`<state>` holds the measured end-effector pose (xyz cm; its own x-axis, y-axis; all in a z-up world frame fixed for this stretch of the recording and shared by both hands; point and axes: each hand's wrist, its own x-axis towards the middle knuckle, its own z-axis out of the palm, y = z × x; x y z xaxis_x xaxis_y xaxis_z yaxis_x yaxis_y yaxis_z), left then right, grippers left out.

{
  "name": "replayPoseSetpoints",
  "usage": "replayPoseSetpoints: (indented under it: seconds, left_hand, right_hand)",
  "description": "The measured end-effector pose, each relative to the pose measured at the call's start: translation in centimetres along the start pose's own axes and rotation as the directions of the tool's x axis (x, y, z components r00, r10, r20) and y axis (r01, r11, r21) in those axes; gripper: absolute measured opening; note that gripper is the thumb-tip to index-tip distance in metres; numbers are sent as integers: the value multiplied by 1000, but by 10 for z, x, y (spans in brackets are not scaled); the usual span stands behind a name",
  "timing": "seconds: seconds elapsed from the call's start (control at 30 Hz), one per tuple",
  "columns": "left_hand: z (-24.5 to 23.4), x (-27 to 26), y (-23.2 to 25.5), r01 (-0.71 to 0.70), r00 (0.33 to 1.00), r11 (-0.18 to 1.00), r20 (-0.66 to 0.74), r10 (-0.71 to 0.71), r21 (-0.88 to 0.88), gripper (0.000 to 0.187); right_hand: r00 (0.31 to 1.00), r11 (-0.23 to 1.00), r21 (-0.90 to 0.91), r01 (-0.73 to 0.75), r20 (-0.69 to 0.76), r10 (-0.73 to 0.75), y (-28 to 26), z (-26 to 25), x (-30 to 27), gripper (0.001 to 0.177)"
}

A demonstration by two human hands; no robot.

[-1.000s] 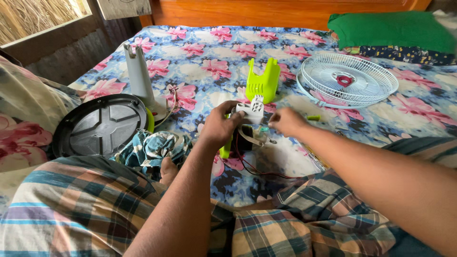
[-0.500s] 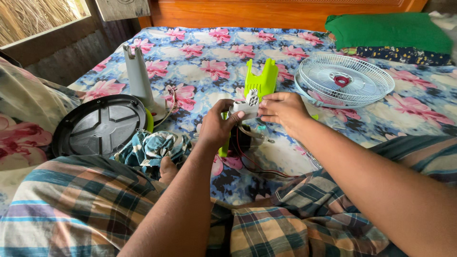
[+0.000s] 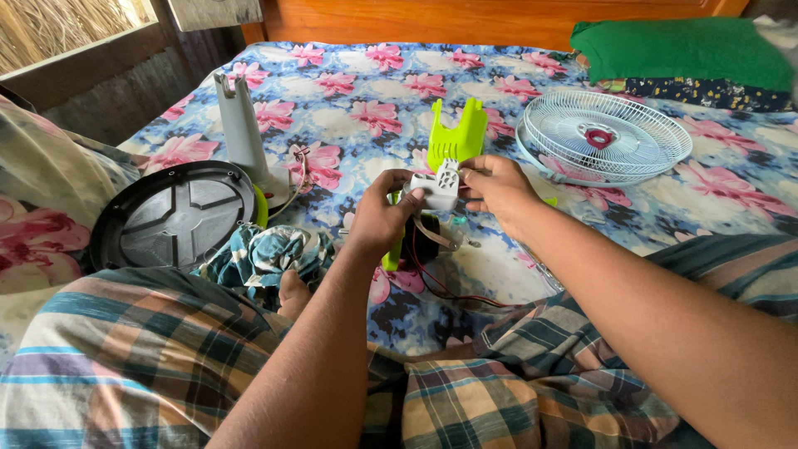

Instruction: The person reassembles the internal components of an electric fan. They attach a white plastic housing to the motor, connect wires, and secure the parts using a screwdriver. Finally, they fit the green plastic casing over the motor assembly.

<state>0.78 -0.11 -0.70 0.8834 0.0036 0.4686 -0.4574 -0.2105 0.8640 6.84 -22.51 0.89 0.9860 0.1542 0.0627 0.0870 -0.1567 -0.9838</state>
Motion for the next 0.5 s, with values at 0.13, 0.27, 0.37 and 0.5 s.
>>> replayPoseSetpoints:
  seconds: [0.13, 0.27, 0.37, 0.5]
  left_hand:
    - [-2, -5, 12, 122, 993, 992, 0, -122, 43, 50]
    - [-6, -7, 16, 74, 997, 990, 0, -74, 123, 60]
    - [-6, -3, 16, 127, 991, 992, -45, -127, 2, 62]
    - [-12, -4, 20, 358, 934, 904, -112, -341, 234, 71]
  right_hand:
    - [1000, 1000, -3, -9, -16, 9, 0, 3, -1, 19]
    - [999, 999, 41, -32, -1, 32, 1, 3, -1, 19]
    - [983, 984, -26, -178, -50, 177, 0, -1, -5, 17]
    - [893, 888, -89, -451, -53, 448, -4, -10, -19, 17]
